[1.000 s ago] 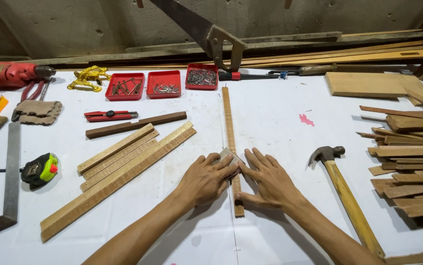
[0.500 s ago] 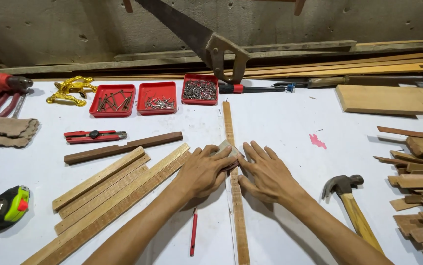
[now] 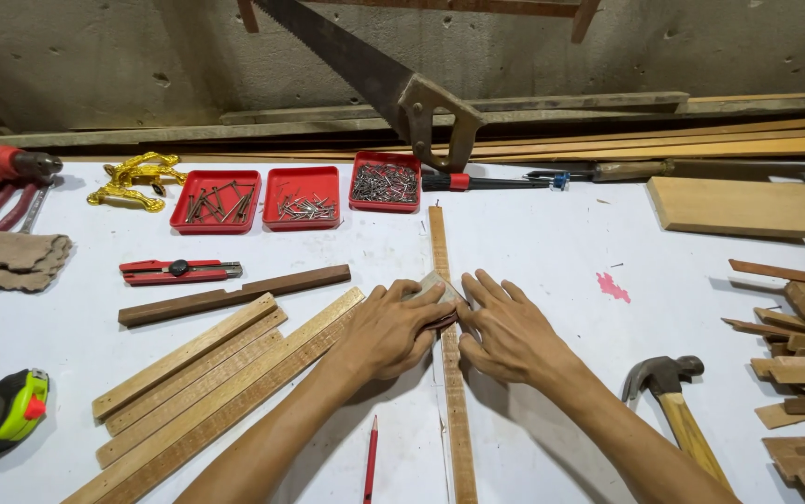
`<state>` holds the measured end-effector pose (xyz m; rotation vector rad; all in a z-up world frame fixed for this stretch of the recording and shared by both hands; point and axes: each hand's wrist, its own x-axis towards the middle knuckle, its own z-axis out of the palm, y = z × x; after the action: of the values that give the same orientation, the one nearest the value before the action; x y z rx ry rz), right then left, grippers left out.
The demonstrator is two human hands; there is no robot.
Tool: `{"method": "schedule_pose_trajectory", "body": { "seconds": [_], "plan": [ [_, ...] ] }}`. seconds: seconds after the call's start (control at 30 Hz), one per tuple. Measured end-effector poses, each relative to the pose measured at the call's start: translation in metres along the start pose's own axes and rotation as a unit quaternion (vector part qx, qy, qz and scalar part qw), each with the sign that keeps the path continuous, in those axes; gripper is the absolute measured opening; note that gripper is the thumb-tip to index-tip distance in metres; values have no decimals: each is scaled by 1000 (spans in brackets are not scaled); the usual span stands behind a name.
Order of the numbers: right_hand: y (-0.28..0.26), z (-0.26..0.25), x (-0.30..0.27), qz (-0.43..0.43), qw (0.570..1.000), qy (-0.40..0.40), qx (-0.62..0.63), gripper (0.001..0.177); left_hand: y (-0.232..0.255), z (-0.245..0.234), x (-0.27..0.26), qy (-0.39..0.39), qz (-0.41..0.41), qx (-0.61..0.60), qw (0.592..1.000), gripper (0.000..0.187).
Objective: Sand a thin wooden strip with a piece of sandpaper at a workbench.
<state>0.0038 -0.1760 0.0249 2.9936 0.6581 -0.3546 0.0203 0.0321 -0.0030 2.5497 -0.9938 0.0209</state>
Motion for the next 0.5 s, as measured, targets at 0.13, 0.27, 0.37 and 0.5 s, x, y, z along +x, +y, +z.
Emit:
{"method": "schedule_pose_trajectory", "body": {
  "seconds": [0.13, 0.27, 0.37, 0.5],
  "plan": [
    [7, 17, 4, -10, 998, 52, 16, 63, 5, -4, -3, 14, -3, 0, 1000, 58],
    [-6, 10, -7, 28, 999, 27, -7, 65, 0, 13, -3, 39, 12, 44, 998, 55],
    [-11, 19, -18, 36, 997, 62, -36, 73, 0, 22, -4, 49, 15, 82, 995, 53],
    [-20, 25, -44, 23, 992, 116, -54, 89, 24, 8, -18, 76, 7, 92, 993, 48]
  ]
}}
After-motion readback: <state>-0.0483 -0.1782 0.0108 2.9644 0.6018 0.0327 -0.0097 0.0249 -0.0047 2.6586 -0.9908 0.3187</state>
